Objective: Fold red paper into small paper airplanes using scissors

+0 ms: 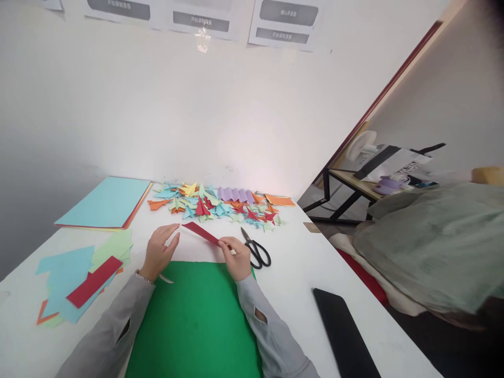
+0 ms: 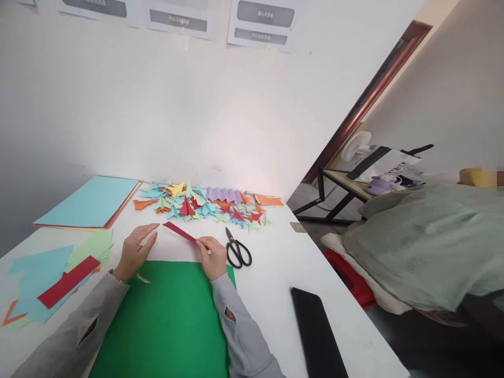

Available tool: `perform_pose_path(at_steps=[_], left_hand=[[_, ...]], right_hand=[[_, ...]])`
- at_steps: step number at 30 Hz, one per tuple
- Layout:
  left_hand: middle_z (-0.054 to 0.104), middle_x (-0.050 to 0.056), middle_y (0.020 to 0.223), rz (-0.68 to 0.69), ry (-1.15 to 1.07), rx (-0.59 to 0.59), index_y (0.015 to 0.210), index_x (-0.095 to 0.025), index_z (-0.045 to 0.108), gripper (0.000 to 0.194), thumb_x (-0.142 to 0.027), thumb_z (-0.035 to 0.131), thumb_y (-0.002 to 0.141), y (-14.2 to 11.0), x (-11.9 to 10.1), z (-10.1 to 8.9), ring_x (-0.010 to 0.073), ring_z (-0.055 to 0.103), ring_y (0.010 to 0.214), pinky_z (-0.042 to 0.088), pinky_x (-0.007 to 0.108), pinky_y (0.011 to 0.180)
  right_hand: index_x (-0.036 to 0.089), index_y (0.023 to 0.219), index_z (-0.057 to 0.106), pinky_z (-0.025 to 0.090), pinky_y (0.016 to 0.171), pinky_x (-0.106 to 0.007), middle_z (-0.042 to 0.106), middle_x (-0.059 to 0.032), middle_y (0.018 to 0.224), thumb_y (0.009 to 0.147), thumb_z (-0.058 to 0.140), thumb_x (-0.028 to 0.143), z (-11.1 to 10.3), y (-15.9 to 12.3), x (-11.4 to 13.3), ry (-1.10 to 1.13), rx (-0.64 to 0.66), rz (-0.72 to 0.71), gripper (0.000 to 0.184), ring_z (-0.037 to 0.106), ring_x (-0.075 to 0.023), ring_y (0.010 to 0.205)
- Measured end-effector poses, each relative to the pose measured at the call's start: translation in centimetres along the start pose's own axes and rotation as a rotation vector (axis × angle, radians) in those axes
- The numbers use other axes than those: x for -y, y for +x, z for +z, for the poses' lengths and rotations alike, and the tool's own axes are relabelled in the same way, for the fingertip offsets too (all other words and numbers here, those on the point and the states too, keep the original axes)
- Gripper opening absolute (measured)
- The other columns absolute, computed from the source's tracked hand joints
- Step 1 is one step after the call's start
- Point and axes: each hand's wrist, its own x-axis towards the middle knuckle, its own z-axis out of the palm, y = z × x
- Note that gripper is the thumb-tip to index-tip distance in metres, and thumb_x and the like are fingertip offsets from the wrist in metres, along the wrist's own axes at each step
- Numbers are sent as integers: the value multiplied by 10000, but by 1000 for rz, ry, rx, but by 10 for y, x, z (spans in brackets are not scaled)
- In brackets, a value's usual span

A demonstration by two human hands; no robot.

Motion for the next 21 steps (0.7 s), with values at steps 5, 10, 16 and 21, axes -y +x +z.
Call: perform_pose_path(at_steps=[5, 10, 16, 21], left_hand=[[562, 151, 1255, -542, -593, 60, 1223, -147, 519, 631, -480, 641, 700, -2, -20, 14, 270, 591, 1049, 515, 379, 827], [698, 92, 865, -671, -851, 358, 922, -114, 633, 430, -487, 643, 708, -3, -30, 13, 197, 652, 682, 553, 339, 630], [640, 24, 590, -682, -785, 477, 669, -130, 605, 358, -485, 641, 703, -6, -31, 14, 163, 611, 516, 505, 285, 524], [592, -3, 529, -589, -734, 587, 571, -143, 578, 357, -471, 638, 701, -7, -36, 12, 135, 560, 494, 462, 252, 493]], right_hand=[[191, 709, 701, 492, 594, -293, 697, -22, 672, 643, 728, 380, 8, -1, 3, 537, -139, 556, 202, 608, -154, 605], [183, 668, 688, 467, 545, -239, 688, 7, 642, 521, 807, 371, 9, 0, 8, 775, -172, 789, 267, 589, -119, 564], [185, 765, 693, 480, 570, -249, 715, -11, 720, 560, 792, 379, 8, -1, 9, 740, -106, 851, 299, 623, -140, 625], [196, 748, 687, 491, 602, -270, 715, -2, 698, 521, 813, 353, 9, -2, 5, 761, -46, 812, 304, 625, -146, 605]])
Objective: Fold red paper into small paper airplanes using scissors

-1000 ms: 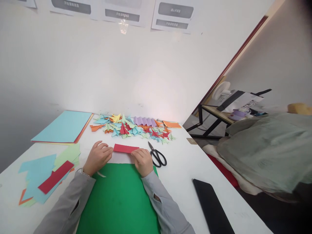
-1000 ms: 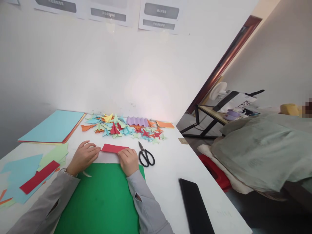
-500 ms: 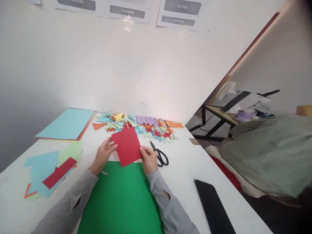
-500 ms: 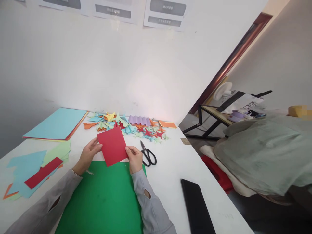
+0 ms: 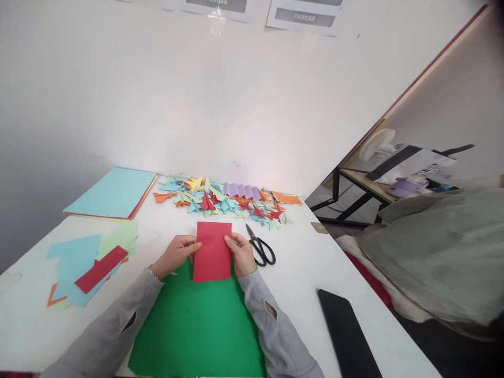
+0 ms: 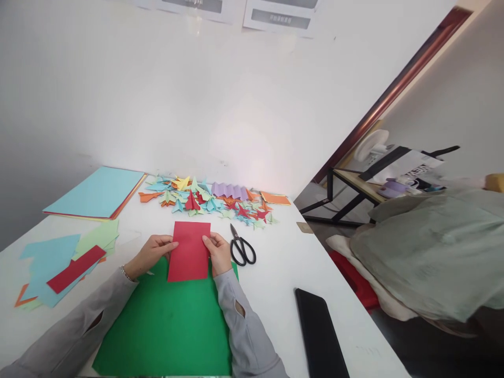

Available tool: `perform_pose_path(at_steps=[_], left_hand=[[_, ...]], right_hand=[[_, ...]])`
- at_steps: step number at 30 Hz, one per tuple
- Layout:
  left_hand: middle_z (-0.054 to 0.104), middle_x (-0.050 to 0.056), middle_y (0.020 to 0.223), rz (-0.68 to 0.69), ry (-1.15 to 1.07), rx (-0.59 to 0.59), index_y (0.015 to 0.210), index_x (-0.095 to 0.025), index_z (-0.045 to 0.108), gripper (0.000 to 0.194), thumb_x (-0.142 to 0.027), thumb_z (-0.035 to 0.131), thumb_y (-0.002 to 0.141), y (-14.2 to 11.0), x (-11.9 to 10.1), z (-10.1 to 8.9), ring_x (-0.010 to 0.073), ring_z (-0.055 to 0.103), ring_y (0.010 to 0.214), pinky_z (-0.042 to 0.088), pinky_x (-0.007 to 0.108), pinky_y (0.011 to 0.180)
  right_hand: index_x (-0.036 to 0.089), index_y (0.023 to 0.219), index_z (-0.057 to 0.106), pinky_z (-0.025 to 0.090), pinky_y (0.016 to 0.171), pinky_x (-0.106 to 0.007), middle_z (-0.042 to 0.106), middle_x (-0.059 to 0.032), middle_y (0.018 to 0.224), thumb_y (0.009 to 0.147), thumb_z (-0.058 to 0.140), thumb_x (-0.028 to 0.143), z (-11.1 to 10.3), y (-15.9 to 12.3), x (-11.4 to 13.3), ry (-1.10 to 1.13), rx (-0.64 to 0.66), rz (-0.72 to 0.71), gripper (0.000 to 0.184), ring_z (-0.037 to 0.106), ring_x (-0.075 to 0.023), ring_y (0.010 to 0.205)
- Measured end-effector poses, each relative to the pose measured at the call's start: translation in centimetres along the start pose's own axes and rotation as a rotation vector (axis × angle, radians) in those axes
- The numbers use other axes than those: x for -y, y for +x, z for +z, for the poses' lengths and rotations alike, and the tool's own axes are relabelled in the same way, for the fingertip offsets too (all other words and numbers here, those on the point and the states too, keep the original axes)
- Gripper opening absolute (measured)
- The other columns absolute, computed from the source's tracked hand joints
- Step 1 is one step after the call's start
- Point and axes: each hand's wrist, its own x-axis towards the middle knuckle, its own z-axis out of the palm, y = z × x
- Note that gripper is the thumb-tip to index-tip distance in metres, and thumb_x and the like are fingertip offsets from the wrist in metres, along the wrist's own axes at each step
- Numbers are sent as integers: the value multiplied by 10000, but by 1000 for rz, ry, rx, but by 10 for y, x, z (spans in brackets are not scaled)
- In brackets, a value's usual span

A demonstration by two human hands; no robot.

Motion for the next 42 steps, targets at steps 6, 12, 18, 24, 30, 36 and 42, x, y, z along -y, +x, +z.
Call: perform_pose_path(at_steps=[6, 12, 18, 24, 30, 36, 42], left_hand=[[588, -6, 538, 12, 16, 8, 582, -148, 584, 354, -476, 624, 711, -1, 0, 0, 135, 549, 500, 456, 251, 494], [636, 16, 677, 74, 3, -162, 779, -141, 660, 372, -505, 604, 725, 1, 3, 1, 135, 560, 584, 471, 240, 517], [599, 12, 641, 52, -18, -198, 667, -142, 628, 387, -527, 605, 708, 2, 3, -3, 132, 552, 572, 479, 241, 515], [580, 5, 606, 45, -16, -205, 637, -143, 625, 380, -517, 614, 705, 1, 1, -3, 123, 535, 551, 467, 226, 496], [561, 6, 615, 42, -25, -257, 606, -142, 603, 412, -539, 604, 713, 0, 0, -2, 118, 528, 562, 473, 218, 497], [515, -9, 598, 45, -49, -253, 603, -138, 589, 392, -509, 605, 731, 0, 1, -4, 105, 499, 554, 451, 215, 503], [478, -20, 517, 17, -68, -233, 527, -144, 509, 451, -542, 595, 720, 1, 2, -1, 91, 430, 488, 362, 218, 464]], right_hand=[[201, 712, 675, 435, 494, -223, 709, 5, 673, 507, 820, 343, -4, 1, 0, -9, -5, 22, 288, 598, -126, 551], [198, 682, 676, 429, 506, -225, 700, 8, 662, 503, 821, 336, -2, -2, 1, -26, 43, 16, 269, 586, -119, 550], [199, 693, 666, 411, 479, -222, 693, 18, 658, 482, 827, 337, 2, -6, 5, 3, 9, 71, 299, 567, -113, 527], [197, 680, 659, 366, 453, -219, 667, 26, 616, 489, 821, 348, 0, -5, 3, -24, -23, 51, 293, 521, -99, 489], [199, 664, 652, 350, 460, -227, 650, 25, 587, 501, 816, 371, 0, -5, 0, -70, 32, 63, 288, 502, -100, 478], [192, 664, 665, 348, 453, -213, 649, 28, 586, 483, 830, 383, 1, -6, 2, -67, 40, 63, 311, 493, -87, 474], [191, 661, 655, 346, 461, -214, 640, 31, 572, 481, 828, 411, 3, -7, -2, -94, 99, 91, 333, 494, -92, 470]])
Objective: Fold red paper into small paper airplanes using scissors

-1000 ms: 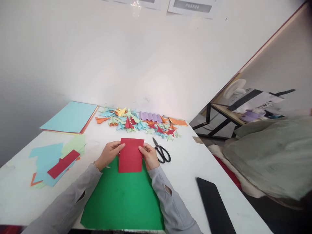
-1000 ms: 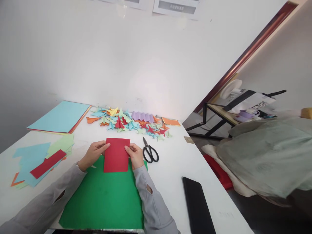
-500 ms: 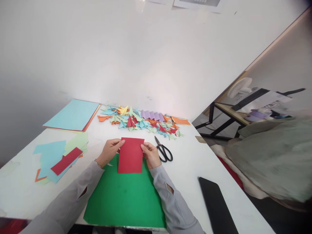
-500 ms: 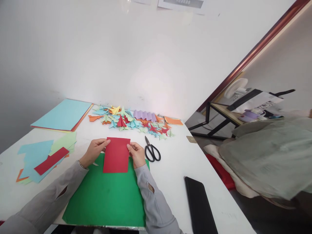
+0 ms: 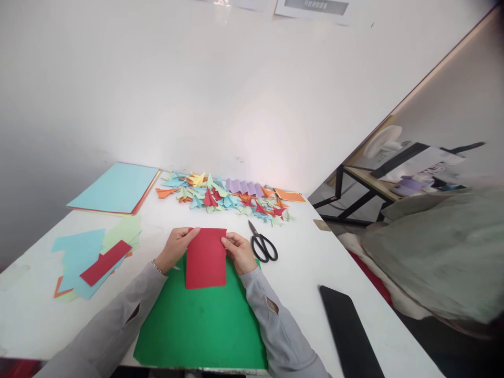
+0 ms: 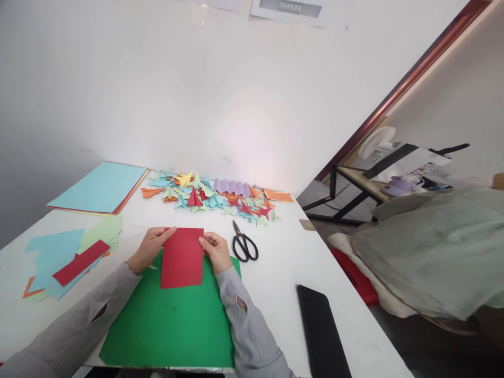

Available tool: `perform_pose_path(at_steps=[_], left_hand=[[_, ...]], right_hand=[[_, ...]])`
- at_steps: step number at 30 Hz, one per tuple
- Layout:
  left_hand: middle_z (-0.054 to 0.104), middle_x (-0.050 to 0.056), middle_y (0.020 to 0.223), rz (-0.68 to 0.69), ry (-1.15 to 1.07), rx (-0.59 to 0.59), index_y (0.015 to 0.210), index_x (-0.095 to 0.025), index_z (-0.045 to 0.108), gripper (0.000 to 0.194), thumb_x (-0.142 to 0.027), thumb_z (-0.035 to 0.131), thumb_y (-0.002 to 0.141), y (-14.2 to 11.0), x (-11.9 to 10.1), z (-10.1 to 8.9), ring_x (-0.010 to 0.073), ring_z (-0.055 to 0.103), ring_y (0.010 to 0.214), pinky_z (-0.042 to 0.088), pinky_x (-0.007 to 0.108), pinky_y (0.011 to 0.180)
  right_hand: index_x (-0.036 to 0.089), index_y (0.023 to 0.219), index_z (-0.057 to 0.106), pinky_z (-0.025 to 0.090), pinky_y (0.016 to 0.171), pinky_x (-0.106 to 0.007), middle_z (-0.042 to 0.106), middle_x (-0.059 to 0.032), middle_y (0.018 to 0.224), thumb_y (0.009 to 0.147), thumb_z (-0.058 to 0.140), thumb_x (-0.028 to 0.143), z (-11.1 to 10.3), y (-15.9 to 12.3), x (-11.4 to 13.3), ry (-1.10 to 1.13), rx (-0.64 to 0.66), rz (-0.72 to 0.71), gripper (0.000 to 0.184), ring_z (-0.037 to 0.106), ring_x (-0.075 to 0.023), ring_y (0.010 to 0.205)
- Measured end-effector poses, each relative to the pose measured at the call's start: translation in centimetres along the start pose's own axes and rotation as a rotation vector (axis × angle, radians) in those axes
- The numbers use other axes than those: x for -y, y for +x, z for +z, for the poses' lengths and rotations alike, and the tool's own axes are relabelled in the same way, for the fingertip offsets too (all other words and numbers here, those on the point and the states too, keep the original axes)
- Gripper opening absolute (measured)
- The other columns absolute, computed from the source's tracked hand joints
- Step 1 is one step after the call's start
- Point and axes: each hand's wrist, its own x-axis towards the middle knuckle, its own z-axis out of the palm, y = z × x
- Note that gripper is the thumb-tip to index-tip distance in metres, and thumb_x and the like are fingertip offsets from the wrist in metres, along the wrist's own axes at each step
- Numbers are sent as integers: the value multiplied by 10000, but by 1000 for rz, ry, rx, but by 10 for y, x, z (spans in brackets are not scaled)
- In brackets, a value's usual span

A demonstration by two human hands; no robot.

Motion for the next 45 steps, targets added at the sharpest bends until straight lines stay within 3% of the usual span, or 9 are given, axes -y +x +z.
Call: perform_pose_path(at_steps=[8, 16, 21, 24, 27, 29, 35, 38, 45], left_hand=[[471, -18, 460, -8, 109, 105, 473, -149, 522, 440, -503, 590, 725, -2, -1, -2, 97, 413, 461, 330, 235, 474], [579, 37, 536, -97, -108, 96, 555, -126, 597, 439, -515, 555, 756, 0, 0, -5, 143, 533, 501, 434, 269, 511], [670, 96, 963, -3, -68, 76, 992, -161, 671, 392, -380, 671, 667, 0, -2, -3, 173, 624, 715, 516, 292, 631], [586, 103, 1200, 124, 28, 205, 1001, -222, 696, 394, -303, 716, 616, -1, -2, 0, 225, 614, 939, 522, 316, 745], [626, 102, 1132, 168, 75, 294, 814, -209, 744, 201, -315, 686, 653, -2, 1, 3, 246, 597, 1000, 502, 342, 820], [664, 92, 1051, 175, 95, 257, 744, -200, 742, 161, -317, 681, 653, -1, 3, 3, 247, 602, 988, 486, 358, 859], [696, 68, 762, -4, -48, 73, 814, -139, 650, 323, -433, 663, 679, 2, 4, 2, 211, 658, 706, 536, 349, 664], [651, 28, 591, -39, -76, 40, 787, -141, 575, 380, -485, 674, 661, 4, 6, 2, 183, 642, 558, 529, 316, 561], [609, -8, 488, -14, -19, 96, 714, -153, 525, 364, -467, 696, 647, 2, 6, 8, 153, 610, 473, 518, 279, 501]], right_hand=[[185, 561, 605, 299, 454, -214, 508, 62, 476, 573, 755, 500, -2, 3, -5, -52, 14, -30, 349, 393, -78, 439], [172, 540, 595, 251, 431, -211, 509, 63, 452, 535, 754, 549, 0, 1, 1, -73, 1, -14, 409, 351, -65, 410], [161, 536, 593, 264, 433, -212, 535, 47, 445, 519, 755, 570, 3, -5, 10, -86, 161, 180, 440, 392, -65, 397], [155, 520, 589, 233, 425, -216, 511, 53, 423, 570, 731, 566, 6, -9, 10, -175, 290, 218, 438, 356, -56, 381], [152, 505, 586, 228, 419, -212, 495, 61, 418, 575, 732, 557, 7, -10, 7, -184, 300, 205, 436, 333, -50, 379], [154, 525, 606, 249, 415, -208, 511, 56, 429, 583, 727, 556, 6, -8, 4, -143, 260, 215, 425, 363, -56, 385], [186, 746, 697, 363, 441, -209, 598, 43, 496, 523, 796, 429, 2, -1, -2, -60, 173, 105, 345, 476, -82, 417], [217, 865, 698, 443, 496, -241, 696, 10, 697, 499, 826, 348, 1, -3, -6, -79, 175, 33, 409, 550, -105, 493], [164, 681, 705, 473, 528, -280, 673, -36, 604, 556, 785, 448, 1, -2, -15, -215, 87, -9, 321, 590, -152, 553]])
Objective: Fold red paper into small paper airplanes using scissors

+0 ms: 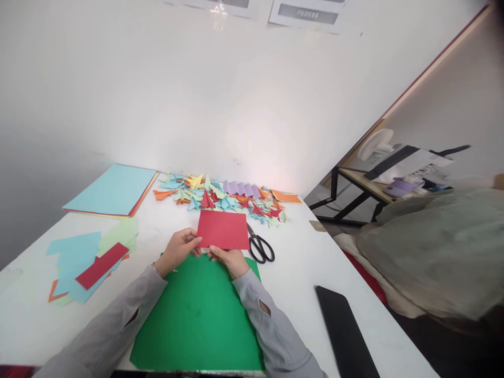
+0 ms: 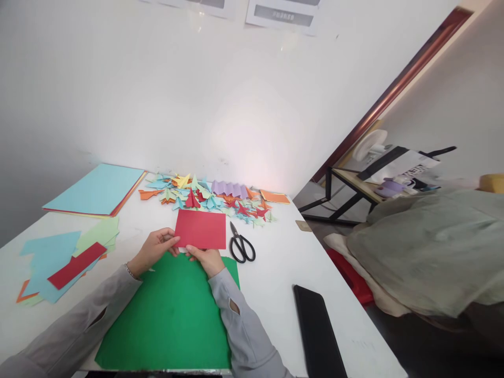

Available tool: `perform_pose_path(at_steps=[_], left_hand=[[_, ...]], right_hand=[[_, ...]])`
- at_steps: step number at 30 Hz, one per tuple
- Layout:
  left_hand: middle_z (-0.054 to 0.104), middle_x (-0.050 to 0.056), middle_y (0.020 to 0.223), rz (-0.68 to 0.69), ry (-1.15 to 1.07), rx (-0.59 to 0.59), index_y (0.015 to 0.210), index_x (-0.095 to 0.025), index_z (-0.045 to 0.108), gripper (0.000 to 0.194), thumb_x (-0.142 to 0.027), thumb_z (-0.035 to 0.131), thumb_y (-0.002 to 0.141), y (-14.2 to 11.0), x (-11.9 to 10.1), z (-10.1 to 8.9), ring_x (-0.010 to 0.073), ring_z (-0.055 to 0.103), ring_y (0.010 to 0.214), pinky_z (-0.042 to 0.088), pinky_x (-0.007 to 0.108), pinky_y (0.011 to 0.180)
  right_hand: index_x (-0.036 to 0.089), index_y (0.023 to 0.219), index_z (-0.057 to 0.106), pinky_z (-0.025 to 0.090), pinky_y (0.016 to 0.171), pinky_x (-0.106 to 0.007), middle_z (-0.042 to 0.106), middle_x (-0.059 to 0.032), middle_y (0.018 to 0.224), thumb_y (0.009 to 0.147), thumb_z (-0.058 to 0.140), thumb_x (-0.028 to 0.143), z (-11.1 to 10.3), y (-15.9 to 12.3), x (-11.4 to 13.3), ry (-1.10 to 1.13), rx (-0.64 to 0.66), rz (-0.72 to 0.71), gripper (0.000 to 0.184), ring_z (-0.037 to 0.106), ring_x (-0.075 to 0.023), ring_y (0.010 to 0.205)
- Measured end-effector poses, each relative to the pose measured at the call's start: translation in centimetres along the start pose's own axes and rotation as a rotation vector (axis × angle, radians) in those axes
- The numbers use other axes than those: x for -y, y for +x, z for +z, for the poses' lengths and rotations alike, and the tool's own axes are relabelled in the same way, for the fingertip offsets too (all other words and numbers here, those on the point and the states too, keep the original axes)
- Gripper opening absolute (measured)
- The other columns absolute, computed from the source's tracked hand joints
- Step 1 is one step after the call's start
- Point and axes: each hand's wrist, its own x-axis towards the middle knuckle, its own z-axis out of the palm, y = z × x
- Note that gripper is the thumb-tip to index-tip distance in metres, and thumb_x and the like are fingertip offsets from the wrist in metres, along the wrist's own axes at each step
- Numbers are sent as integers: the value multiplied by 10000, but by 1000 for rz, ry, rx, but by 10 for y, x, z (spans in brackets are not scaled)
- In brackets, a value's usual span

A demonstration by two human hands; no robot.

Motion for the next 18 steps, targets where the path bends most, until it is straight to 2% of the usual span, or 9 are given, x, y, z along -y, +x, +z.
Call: perform_pose_path(at_steps=[3, 7, 13, 18], left_hand=[[638, 4, 543, 12, 9, 66, 746, -138, 558, 349, -397, 747, 607, -1, 2, 4, 147, 610, 491, 518, 275, 505], [663, 17, 602, 19, 44, 100, 826, -125, 598, 354, -362, 748, 610, -1, 9, 6, 149, 613, 511, 516, 280, 508], [604, -15, 482, 14, 66, 98, 789, -118, 607, 318, -326, 754, 598, 1, 7, 0, 134, 558, 428, 458, 250, 451], [607, -11, 472, 0, 69, 69, 801, -113, 610, 327, -315, 755, 587, 2, 2, -8, 138, 547, 415, 447, 256, 445]], right_hand=[[160, 650, 696, 454, 509, -265, 672, -38, 606, 575, 760, 489, 1, 1, 0, -36, 4, -23, 344, 571, -134, 524], [151, 630, 679, 428, 483, -246, 638, -13, 547, 574, 774, 460, 2, 0, 1, -49, 21, -52, 329, 549, -119, 491], [145, 564, 665, 432, 485, -261, 646, -39, 526, 572, 775, 474, -3, 4, 0, 11, -71, -27, 347, 545, -126, 468], [138, 535, 662, 423, 446, -250, 645, -47, 501, 587, 760, 496, -12, 9, 3, 105, -110, -18, 375, 528, -114, 416]])
